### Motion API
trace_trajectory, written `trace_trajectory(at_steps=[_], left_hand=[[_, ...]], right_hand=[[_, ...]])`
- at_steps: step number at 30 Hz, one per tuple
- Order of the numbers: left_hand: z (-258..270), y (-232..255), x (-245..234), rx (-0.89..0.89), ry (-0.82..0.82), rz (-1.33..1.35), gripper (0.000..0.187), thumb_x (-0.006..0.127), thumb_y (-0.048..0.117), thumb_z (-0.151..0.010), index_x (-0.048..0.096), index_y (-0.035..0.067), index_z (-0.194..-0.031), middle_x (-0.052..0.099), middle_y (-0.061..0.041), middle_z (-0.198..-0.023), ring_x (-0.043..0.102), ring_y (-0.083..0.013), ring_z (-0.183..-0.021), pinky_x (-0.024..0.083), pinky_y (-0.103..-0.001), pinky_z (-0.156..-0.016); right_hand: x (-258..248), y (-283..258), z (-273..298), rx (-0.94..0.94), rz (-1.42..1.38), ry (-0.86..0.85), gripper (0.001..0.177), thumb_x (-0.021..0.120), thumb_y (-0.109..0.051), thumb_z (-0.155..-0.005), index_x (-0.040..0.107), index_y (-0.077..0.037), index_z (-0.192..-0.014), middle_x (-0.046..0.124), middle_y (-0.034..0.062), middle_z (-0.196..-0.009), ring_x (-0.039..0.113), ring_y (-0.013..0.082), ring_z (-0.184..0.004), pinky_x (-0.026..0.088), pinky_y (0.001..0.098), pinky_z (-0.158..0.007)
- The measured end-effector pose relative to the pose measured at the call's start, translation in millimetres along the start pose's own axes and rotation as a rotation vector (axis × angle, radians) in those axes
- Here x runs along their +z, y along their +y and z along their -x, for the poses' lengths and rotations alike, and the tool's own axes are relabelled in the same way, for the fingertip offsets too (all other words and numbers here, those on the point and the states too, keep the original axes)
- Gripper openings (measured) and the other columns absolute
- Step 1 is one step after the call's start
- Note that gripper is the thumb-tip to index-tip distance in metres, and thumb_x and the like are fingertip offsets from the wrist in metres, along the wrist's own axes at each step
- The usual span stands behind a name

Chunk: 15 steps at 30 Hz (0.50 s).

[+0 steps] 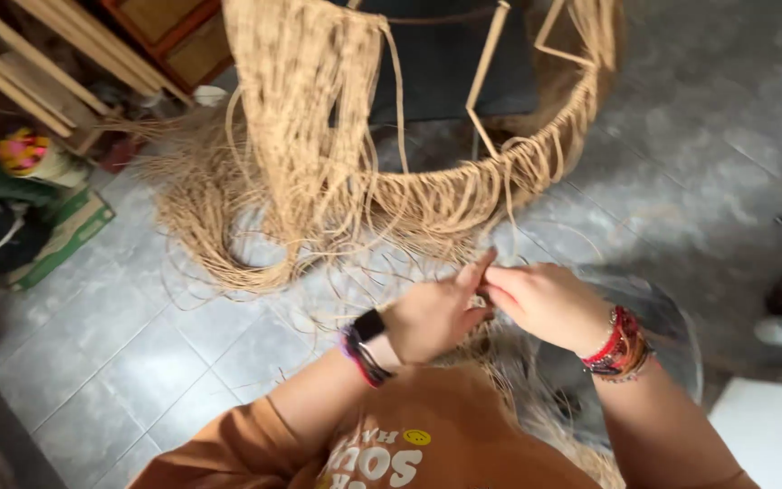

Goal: Weaving straw strands through a circular frame to create a piece of furniture

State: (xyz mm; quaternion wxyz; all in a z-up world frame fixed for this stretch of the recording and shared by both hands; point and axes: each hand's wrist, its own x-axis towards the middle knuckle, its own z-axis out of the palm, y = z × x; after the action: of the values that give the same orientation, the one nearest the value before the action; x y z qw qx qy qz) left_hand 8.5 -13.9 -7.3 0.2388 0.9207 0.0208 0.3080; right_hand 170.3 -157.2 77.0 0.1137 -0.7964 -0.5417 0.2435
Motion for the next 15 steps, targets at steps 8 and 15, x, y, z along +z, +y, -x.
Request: trace_trajectory(at_steps=[8, 15], left_hand=[[97, -197, -36, -0.353, -0.283, -0.89, 0.012, 0.065, 0.03, -0.079, 0.074, 0.023, -0.079, 0.06, -0.006, -0.055, 0.059, -0.0302, -0.046, 0.04, -0.057, -0.041], [-18, -120, -39, -0.423, -0.409, -0.23, 0.063, 0.068, 0.048, -0.088, 0.043, 0.03, -0.143, 0.07, 0.003, -0.067, 0.072, -0.0264, -0.054, 0.057, -0.047, -0.047]], right_hand=[[-16, 25, -82, 0.05, -0.053, -0.061, 0.034, 0.051, -0.026, -0.097, 0.074, -0.013, -0.119, 0.083, 0.0118, -0.095, 0.076, 0.0324, -0.1, 0.06, 0.0491, -0.087], [14, -25, -148, -0.12, 0.007, -0.13, 0.035, 0.053, -0.017, -0.099, 0.07, -0.013, -0.129, 0.08, 0.0094, -0.099, 0.078, 0.0204, -0.087, 0.06, 0.0352, -0.095]])
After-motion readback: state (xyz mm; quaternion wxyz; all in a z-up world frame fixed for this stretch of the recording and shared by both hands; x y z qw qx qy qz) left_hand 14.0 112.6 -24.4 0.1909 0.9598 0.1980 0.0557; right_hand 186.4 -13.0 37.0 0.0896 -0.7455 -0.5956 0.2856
